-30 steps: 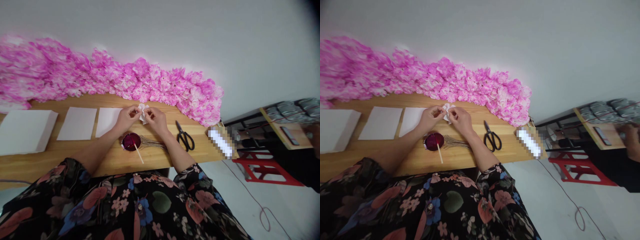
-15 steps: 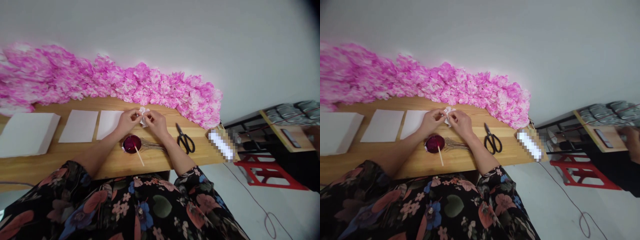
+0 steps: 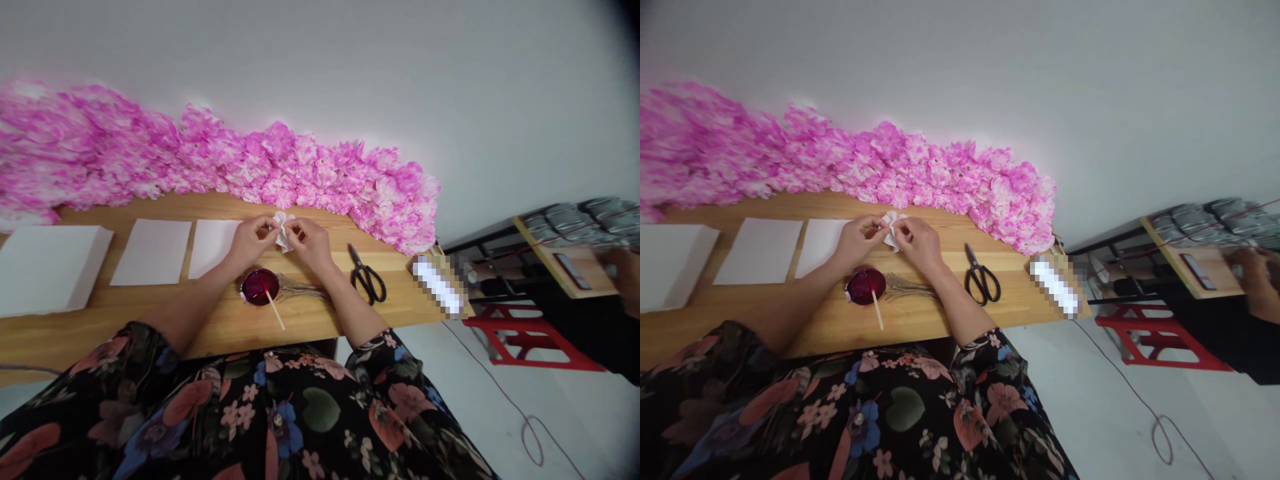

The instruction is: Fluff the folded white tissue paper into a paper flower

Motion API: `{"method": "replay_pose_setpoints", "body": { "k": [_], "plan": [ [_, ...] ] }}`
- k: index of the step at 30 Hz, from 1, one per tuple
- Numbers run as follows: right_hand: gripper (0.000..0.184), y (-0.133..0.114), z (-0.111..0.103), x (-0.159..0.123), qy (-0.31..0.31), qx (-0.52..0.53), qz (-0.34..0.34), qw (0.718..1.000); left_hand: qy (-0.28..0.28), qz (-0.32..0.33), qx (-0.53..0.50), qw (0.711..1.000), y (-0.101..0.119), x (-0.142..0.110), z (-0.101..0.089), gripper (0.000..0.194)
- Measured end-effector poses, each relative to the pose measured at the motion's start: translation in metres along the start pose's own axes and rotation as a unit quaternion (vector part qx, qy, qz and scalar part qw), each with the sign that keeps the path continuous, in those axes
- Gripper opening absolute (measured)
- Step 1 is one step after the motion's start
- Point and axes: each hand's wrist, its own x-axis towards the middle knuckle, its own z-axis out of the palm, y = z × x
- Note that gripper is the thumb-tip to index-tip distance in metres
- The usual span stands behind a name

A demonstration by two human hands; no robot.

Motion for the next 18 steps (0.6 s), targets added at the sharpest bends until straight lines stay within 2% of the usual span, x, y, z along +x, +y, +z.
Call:
{"method": "replay_pose_setpoints", "body": {
  "k": [9, 14, 16, 18],
  "plan": [
    [0.020, 0.000, 0.001, -0.001, -0.004, 0.044, 0.027, 0.999, 0.003, -0.007, -0.010, 1.000, 0.003, 0.001, -0.001, 0.019],
    [0.023, 0.008, 0.006, 0.002, -0.003, 0.048, 0.030, 0.998, 0.010, -0.008, -0.017, 1.000, 0.002, 0.002, -0.001, 0.018],
    [0.024, 0.005, -0.002, 0.006, 0.005, 0.047, 0.037, 0.998, 0.011, -0.010, -0.023, 1.000, -0.001, 0.001, 0.000, 0.018],
    [0.030, -0.013, -0.020, 0.008, 0.011, 0.055, 0.031, 0.998, 0.011, -0.012, -0.026, 1.000, -0.003, 0.001, 0.000, 0.020]
  ]
}}
